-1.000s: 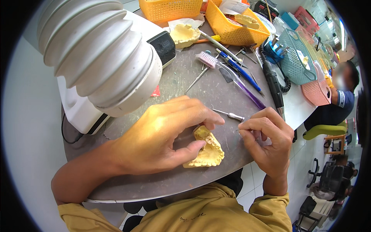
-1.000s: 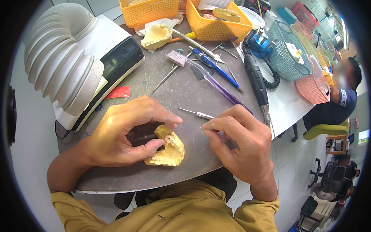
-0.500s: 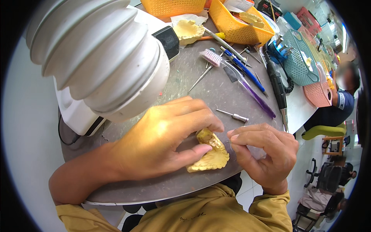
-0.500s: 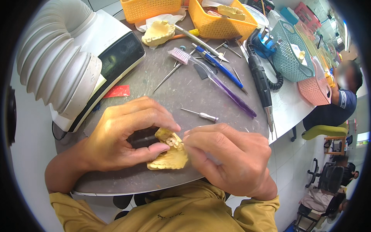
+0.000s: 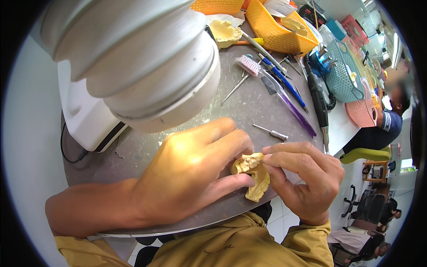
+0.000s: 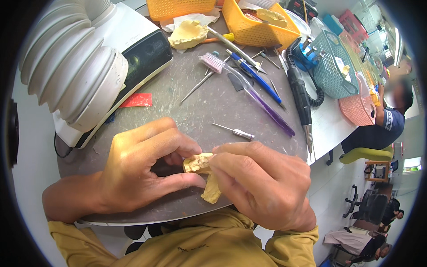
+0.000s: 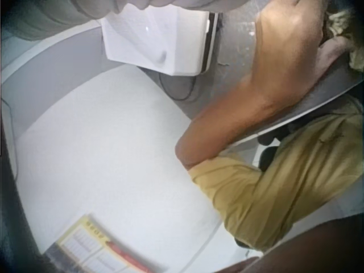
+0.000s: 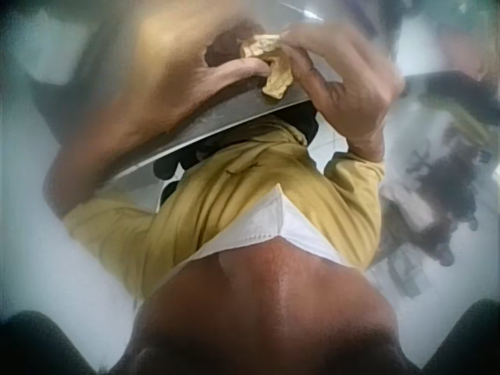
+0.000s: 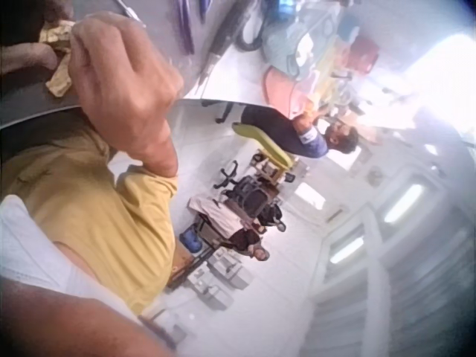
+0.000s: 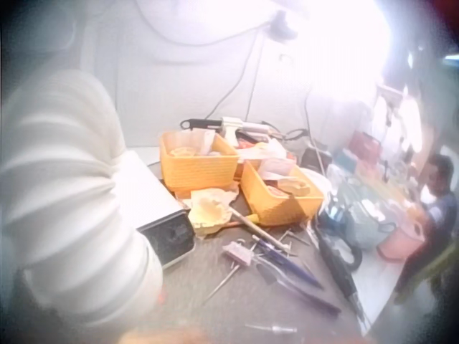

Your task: The person uses a rotary tool to grind and shape a small dental component. They repeatedly fit the component into a yellow dental cast, brush away debris, and continue refining the shape.

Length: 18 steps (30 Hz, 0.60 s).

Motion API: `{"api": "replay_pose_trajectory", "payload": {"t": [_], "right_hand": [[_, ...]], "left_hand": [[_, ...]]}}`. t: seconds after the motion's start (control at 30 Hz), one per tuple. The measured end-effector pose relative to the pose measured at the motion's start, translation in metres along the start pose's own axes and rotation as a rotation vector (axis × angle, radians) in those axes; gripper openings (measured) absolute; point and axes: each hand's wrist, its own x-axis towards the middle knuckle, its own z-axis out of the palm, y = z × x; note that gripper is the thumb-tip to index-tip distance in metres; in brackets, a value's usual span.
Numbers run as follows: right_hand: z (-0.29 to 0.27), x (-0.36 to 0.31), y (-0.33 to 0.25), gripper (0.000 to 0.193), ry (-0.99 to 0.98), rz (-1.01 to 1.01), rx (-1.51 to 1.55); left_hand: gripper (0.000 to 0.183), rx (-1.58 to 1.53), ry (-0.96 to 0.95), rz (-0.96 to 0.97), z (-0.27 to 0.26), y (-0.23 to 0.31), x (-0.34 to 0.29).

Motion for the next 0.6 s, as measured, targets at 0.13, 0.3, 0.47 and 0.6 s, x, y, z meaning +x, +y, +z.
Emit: {"api": "replay_pose_trajectory", "payload": {"t": [0.13, 0.3, 0.47, 0.6], "right_hand": [[-0.0002, 0.0004, -0.0017, 0.019, -0.021, -0.019, -0.012], [0.0002, -0.0004, -0.0019, 0.02, -0.035, -0.027, -0.023], [0.0007, 0.0011, -0.0037, 0.019, -0.056, -0.024, -0.03], [0.0005, 0.0017, -0.0041, 0.018, -0.054, -0.018, -0.038]], "left_hand": [[0.034, -0.008, 0.012, 0.007, 0.0005, -0.0011, -0.0017], [0.034, -0.021, 0.007, -0.012, 0.0006, -0.0004, -0.0018], [0.035, -0.017, 0.007, -0.003, -0.0006, -0.0011, -0.0013], [0.034, -0.017, 0.013, 0.004, -0.0002, -0.0023, -0.0015]]}}
